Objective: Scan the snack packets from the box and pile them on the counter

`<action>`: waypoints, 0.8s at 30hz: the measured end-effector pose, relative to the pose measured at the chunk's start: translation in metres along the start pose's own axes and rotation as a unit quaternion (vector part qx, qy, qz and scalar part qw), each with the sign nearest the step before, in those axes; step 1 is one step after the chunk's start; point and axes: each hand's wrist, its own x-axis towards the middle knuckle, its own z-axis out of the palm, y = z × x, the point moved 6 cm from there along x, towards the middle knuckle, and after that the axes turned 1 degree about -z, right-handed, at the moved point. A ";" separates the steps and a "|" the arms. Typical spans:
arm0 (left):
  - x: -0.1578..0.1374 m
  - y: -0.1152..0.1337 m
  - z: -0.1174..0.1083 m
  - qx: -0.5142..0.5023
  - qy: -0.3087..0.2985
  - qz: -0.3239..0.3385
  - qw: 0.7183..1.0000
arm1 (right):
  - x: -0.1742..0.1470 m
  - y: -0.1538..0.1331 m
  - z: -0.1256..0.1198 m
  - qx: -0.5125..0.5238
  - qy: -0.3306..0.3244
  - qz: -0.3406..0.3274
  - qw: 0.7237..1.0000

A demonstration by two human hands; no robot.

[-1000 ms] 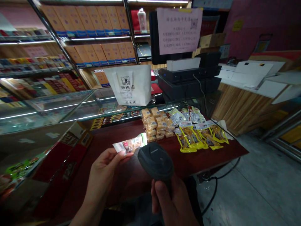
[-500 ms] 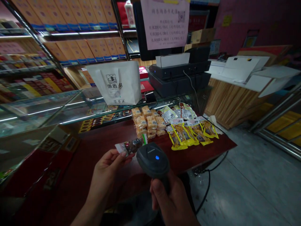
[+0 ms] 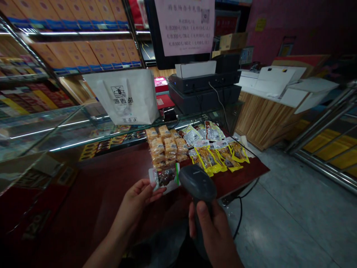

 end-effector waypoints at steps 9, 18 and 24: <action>0.029 -0.033 0.036 -0.047 -0.033 -0.104 0.993 | 0.001 0.004 -0.033 0.071 0.082 0.012 0.994; 0.042 -0.032 0.052 0.063 -0.101 -0.112 0.987 | -0.003 0.014 -0.022 0.057 0.054 0.035 0.996; -0.010 0.004 -0.003 0.340 -0.050 0.084 0.935 | -0.011 0.036 0.020 0.040 0.003 0.127 0.991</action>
